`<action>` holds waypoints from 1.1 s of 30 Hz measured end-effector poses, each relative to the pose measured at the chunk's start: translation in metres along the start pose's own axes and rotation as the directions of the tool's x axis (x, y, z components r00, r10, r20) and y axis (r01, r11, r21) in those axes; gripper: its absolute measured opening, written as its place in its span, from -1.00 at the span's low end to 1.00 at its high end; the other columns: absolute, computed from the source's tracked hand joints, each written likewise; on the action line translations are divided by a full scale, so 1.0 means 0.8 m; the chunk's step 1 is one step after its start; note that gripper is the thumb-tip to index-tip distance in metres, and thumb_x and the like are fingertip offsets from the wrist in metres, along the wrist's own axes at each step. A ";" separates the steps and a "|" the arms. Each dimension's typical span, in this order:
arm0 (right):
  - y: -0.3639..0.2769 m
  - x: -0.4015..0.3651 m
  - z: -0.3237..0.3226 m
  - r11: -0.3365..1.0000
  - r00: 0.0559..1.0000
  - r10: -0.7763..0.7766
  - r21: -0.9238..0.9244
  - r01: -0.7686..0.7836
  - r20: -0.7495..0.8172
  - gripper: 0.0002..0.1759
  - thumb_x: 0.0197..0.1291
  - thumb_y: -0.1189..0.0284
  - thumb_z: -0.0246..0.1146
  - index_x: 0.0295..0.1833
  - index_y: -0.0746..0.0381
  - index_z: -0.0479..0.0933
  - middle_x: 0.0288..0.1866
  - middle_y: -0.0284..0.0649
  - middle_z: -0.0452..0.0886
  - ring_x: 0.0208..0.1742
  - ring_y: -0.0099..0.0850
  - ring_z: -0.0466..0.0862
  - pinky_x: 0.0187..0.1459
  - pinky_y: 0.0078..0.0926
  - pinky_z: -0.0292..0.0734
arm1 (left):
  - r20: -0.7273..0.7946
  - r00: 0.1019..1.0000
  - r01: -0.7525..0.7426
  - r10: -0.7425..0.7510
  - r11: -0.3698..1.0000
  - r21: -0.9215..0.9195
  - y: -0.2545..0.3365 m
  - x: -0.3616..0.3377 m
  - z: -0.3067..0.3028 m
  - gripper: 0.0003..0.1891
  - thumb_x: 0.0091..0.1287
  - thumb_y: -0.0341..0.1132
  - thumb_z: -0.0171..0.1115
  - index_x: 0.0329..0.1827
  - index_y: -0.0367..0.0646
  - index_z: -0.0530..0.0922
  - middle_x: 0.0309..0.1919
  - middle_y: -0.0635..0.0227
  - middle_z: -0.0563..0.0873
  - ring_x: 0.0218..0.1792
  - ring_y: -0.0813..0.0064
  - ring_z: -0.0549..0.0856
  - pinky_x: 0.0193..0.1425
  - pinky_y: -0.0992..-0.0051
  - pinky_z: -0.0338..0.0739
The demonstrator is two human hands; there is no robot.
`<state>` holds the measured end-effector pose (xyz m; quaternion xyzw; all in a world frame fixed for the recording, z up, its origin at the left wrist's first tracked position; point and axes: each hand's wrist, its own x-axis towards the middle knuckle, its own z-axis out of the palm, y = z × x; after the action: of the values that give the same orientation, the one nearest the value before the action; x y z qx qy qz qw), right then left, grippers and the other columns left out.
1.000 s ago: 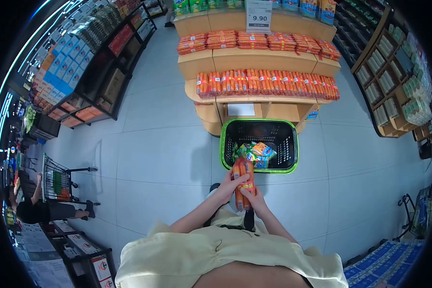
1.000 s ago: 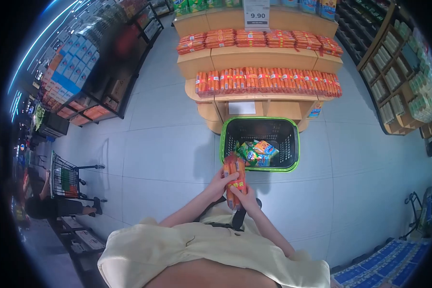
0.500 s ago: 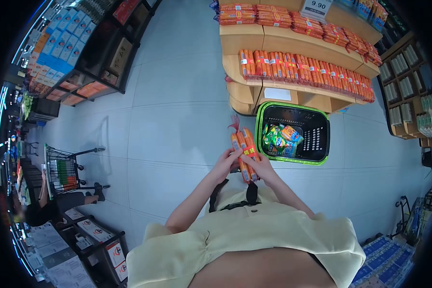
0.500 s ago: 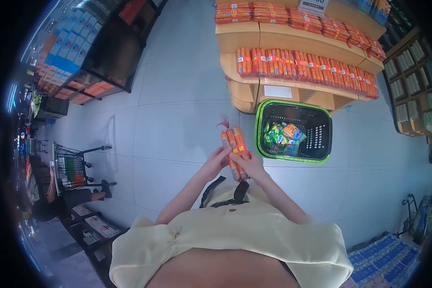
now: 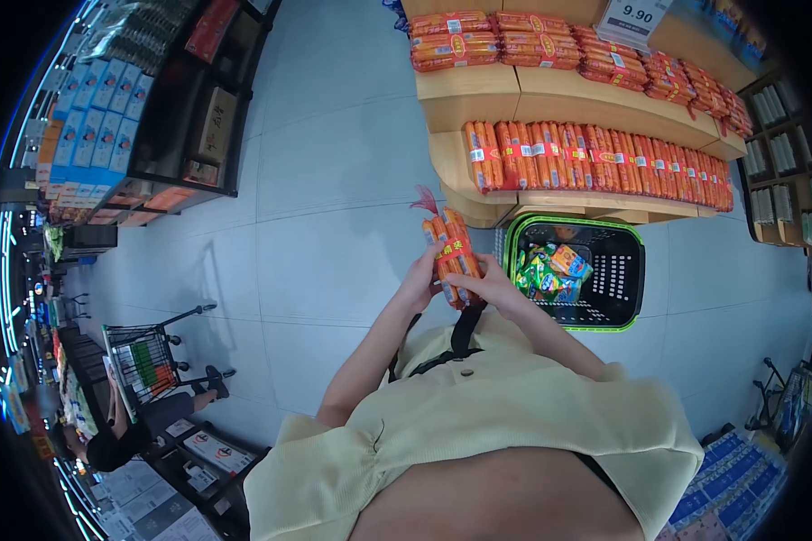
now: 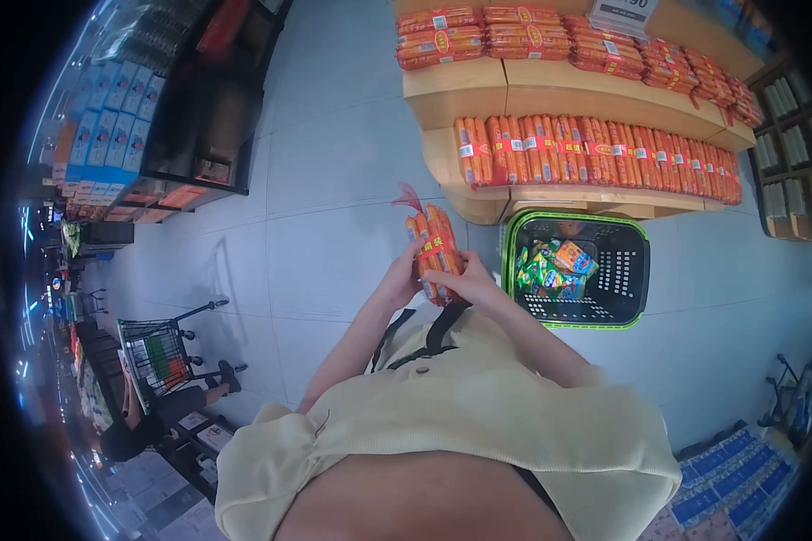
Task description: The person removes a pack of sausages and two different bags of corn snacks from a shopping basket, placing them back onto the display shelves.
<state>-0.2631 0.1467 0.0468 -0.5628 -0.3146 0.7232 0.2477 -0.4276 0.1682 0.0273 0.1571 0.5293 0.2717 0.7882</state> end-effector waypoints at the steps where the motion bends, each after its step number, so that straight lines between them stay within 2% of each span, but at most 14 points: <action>1: -0.009 0.020 0.000 1.000 0.999 0.014 -0.025 -0.015 -0.035 0.01 -0.09 0.11 0.50 0.30 0.41 0.08 0.03 -0.08 0.48 -0.09 -0.34 0.63 -0.06 -0.35 0.59 | -0.017 0.999 -0.032 0.032 0.999 -0.001 0.022 0.008 0.000 -0.43 0.30 0.12 0.05 0.18 -0.13 0.40 -0.07 0.32 0.61 -0.04 0.49 0.56 0.06 0.32 0.39; 3: -0.033 0.046 -0.003 0.996 0.998 0.064 0.069 -0.063 -0.005 -0.05 -0.07 0.12 0.49 0.27 0.40 0.13 0.02 -0.09 0.49 -0.10 -0.34 0.64 -0.07 -0.35 0.59 | -0.030 0.999 -0.040 0.042 0.998 0.047 0.059 0.023 -0.004 -0.39 0.30 0.13 0.02 0.25 -0.12 0.35 0.05 0.26 0.57 0.06 0.39 0.55 0.16 0.27 0.34; 5: -0.045 0.081 -0.013 0.946 0.978 0.177 0.256 -0.201 0.114 -0.29 0.05 0.19 0.42 0.20 0.33 0.30 0.00 -0.13 0.53 -0.06 -0.35 0.63 0.01 -0.32 0.55 | -0.035 0.998 -0.056 0.058 0.997 0.057 0.084 0.052 -0.005 -0.41 0.31 0.12 0.01 0.24 -0.12 0.35 0.04 0.27 0.57 0.06 0.39 0.55 0.17 0.27 0.34; 6: -0.048 0.098 -0.018 0.946 0.980 0.173 0.261 -0.193 0.099 -0.29 0.05 0.19 0.42 0.20 0.33 0.30 0.00 -0.13 0.53 -0.06 -0.35 0.63 0.01 -0.32 0.55 | -0.049 0.996 -0.078 0.081 0.995 0.065 0.096 0.068 -0.007 -0.43 0.31 0.11 0.00 0.23 -0.11 0.36 0.03 0.27 0.57 0.05 0.38 0.55 0.17 0.27 0.34; 8: -0.053 0.130 -0.025 0.771 0.947 0.142 0.568 -0.289 0.289 -0.44 0.14 0.24 0.36 0.17 0.27 0.38 0.02 -0.17 0.55 0.01 -0.36 0.59 0.08 -0.26 0.50 | -0.003 0.998 -0.061 0.062 0.995 0.083 0.119 0.098 -0.011 -0.44 0.32 0.09 0.00 0.23 -0.11 0.35 0.04 0.27 0.56 0.06 0.38 0.54 0.17 0.27 0.34; 12: -0.036 0.201 -0.026 0.663 0.970 0.126 0.709 -0.239 0.209 -0.48 0.18 0.30 0.31 0.21 0.22 0.36 0.08 -0.19 0.54 0.08 -0.34 0.55 0.13 -0.24 0.45 | 0.046 0.999 -0.031 0.024 0.986 0.166 0.150 0.173 -0.025 -0.47 0.35 0.05 -0.03 0.24 -0.12 0.33 0.09 0.24 0.52 0.05 0.35 0.54 0.18 0.23 0.35; 16: -0.027 0.245 -0.009 0.546 0.993 0.077 0.837 0.037 -0.094 -0.48 0.14 0.35 0.34 0.20 0.20 0.37 0.05 -0.22 0.54 0.07 -0.36 0.55 0.07 -0.26 0.48 | 0.147 0.989 -0.008 -0.032 0.964 0.264 0.177 0.239 -0.042 -0.43 0.37 0.07 -0.05 0.27 -0.15 0.29 0.13 0.22 0.50 0.09 0.34 0.53 0.20 0.19 0.35; 20: -0.029 0.275 0.000 0.481 0.903 0.047 0.802 0.354 -0.427 -0.51 0.14 0.37 0.35 0.17 0.19 0.39 0.05 -0.23 0.54 0.05 -0.37 0.56 0.02 -0.28 0.50 | 0.105 0.994 -0.087 0.033 0.827 0.556 0.195 0.282 -0.044 -0.36 0.40 0.09 -0.09 0.33 -0.26 0.22 0.17 0.16 0.49 0.17 0.37 0.49 0.19 0.26 0.38; 22: -0.015 0.283 -0.001 0.445 0.905 0.066 0.825 0.349 -0.419 -0.50 0.09 0.42 0.38 0.15 0.18 0.41 0.01 -0.25 0.55 0.00 -0.40 0.56 0.01 -0.32 0.51 | 0.239 0.962 -0.252 0.135 0.777 0.577 0.185 0.299 -0.050 -0.42 0.42 0.00 -0.04 0.31 -0.29 0.23 0.13 0.15 0.51 0.10 0.39 0.53 0.14 0.39 0.43; 24: -0.004 0.291 0.005 0.401 0.855 0.248 0.851 0.338 -0.456 -0.49 0.04 0.49 0.41 0.12 0.24 0.41 -0.05 -0.27 0.55 -0.07 -0.44 0.56 0.01 -0.35 0.51 | 0.290 0.950 -0.280 0.117 0.733 0.620 0.188 0.313 -0.056 -0.45 0.42 -0.04 -0.01 0.28 -0.31 0.24 0.09 0.14 0.54 0.06 0.40 0.55 0.11 0.43 0.44; 26: -0.001 0.290 0.012 0.388 0.826 0.257 0.837 0.386 -0.501 -0.48 0.06 0.47 0.40 0.14 0.23 0.40 0.01 -0.28 0.54 0.02 -0.43 0.53 0.11 -0.36 0.44 | 0.343 0.934 -0.318 0.105 0.684 0.657 0.186 0.319 -0.055 -0.47 0.42 -0.09 0.02 0.26 -0.33 0.26 0.05 0.14 0.56 0.03 0.41 0.57 0.09 0.48 0.45; 28: -0.012 0.284 0.018 0.377 0.797 0.262 0.818 0.435 -0.544 -0.47 0.08 0.45 0.39 0.16 0.22 0.38 0.06 -0.28 0.53 0.10 -0.43 0.50 0.22 -0.37 0.37 | 0.274 0.898 -0.441 0.346 0.689 0.575 0.177 0.320 -0.051 -0.61 0.37 -0.21 0.09 0.02 -0.43 0.45 -0.10 -0.03 0.65 -0.08 0.17 0.65 0.04 0.34 0.48; 32: -0.037 0.273 0.028 0.396 0.707 0.363 0.787 0.473 -0.608 -0.39 0.04 0.46 0.43 0.17 0.36 0.34 0.09 -0.19 0.49 0.10 -0.38 0.50 0.25 -0.41 0.35 | 0.297 0.902 -0.431 0.313 0.688 0.584 0.177 0.322 -0.050 -0.61 0.37 -0.21 0.10 0.05 -0.42 0.42 -0.13 0.01 0.65 -0.11 0.26 0.66 0.01 0.38 0.49; 33: -0.034 0.274 0.027 0.405 0.693 0.393 0.791 0.459 -0.604 -0.36 0.02 0.46 0.44 0.18 0.41 0.32 0.10 -0.15 0.48 0.09 -0.36 0.50 0.25 -0.41 0.35 | 0.269 0.926 -0.372 0.263 0.753 0.543 0.177 0.322 -0.050 -0.59 0.37 -0.20 0.10 0.07 -0.42 0.39 -0.14 0.05 0.66 -0.13 0.33 0.66 -0.02 0.41 0.50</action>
<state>-0.3378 0.3176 -0.0742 -0.5581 0.2453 0.4819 0.6293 -0.4264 0.4335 -0.1050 0.5031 0.4805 0.2107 0.6867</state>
